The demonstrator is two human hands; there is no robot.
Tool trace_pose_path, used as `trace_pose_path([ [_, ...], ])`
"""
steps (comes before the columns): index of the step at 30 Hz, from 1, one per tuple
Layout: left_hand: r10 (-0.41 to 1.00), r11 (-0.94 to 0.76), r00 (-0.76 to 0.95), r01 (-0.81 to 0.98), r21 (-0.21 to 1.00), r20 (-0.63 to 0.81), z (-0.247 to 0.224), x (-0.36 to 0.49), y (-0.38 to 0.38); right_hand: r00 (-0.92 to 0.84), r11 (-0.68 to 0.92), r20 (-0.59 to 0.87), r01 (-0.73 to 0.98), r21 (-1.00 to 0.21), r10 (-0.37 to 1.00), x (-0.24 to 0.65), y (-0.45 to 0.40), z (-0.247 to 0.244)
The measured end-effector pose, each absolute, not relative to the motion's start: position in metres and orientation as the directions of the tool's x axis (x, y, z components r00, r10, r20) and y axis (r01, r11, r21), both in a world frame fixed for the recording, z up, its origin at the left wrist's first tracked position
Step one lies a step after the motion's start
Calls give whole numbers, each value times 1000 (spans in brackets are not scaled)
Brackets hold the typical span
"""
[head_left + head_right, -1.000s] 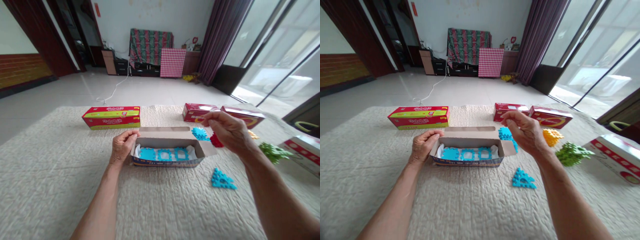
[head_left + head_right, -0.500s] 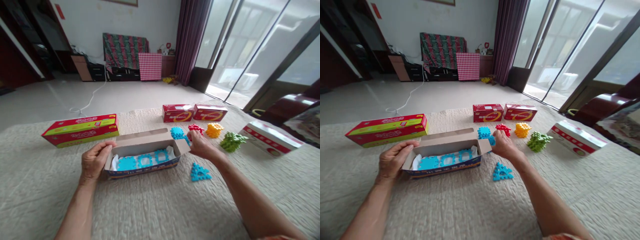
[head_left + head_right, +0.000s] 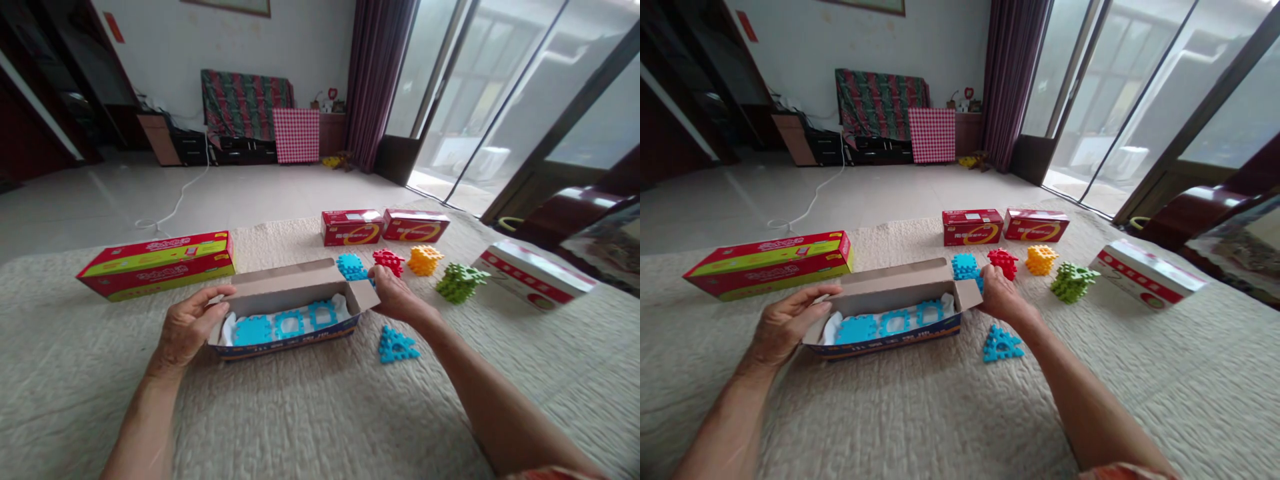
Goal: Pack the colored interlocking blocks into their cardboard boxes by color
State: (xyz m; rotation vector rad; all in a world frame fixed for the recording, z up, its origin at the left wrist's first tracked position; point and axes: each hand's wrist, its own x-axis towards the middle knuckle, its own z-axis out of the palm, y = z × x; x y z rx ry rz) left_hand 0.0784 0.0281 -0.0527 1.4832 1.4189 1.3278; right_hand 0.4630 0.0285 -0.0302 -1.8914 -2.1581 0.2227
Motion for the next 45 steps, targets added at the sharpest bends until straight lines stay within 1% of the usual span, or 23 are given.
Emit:
trace_pose_path([
  [3,962,-162,-153,351,922,228,-48,77,29,-74,106,117,948,-299,990,469,31,-27],
  [6,958,-125,-189,399,908,214,-44,73,28,-47,76,120,966,-249,992,479,33,-23],
  [9,949,-100,-238,389,916,205,-44,65,27,-82,84,18,975,-205,996,487,32,-20],
  [12,941,-93,-270,369,925,202,-46,59,27,-85,61,-104,975,-216,991,491,30,-19],
  [14,940,-90,-278,358,929,198,-48,57,27,-122,91,-122,967,-237,985,494,27,-19],
  [18,937,-116,-274,339,934,216,-48,60,26,-249,209,-118,938,-278,961,499,22,-14],
  [23,934,-135,-276,314,940,226,-50,62,27,-349,304,-140,915,-266,927,495,19,-12],
  [28,934,-156,-261,313,937,243,-52,61,27,-306,278,-234,949,-146,923,496,24,-18],
  [32,937,-149,-256,318,936,236,-50,63,25,-307,283,-213,949,-136,928,501,28,-23],
  [39,935,-172,-246,314,934,255,-55,60,29,-302,300,-269,953,-52,914,496,27,-18],
  [45,941,-167,-240,291,942,241,-59,57,30,-271,266,-286,962,-58,919,498,28,-18],
])
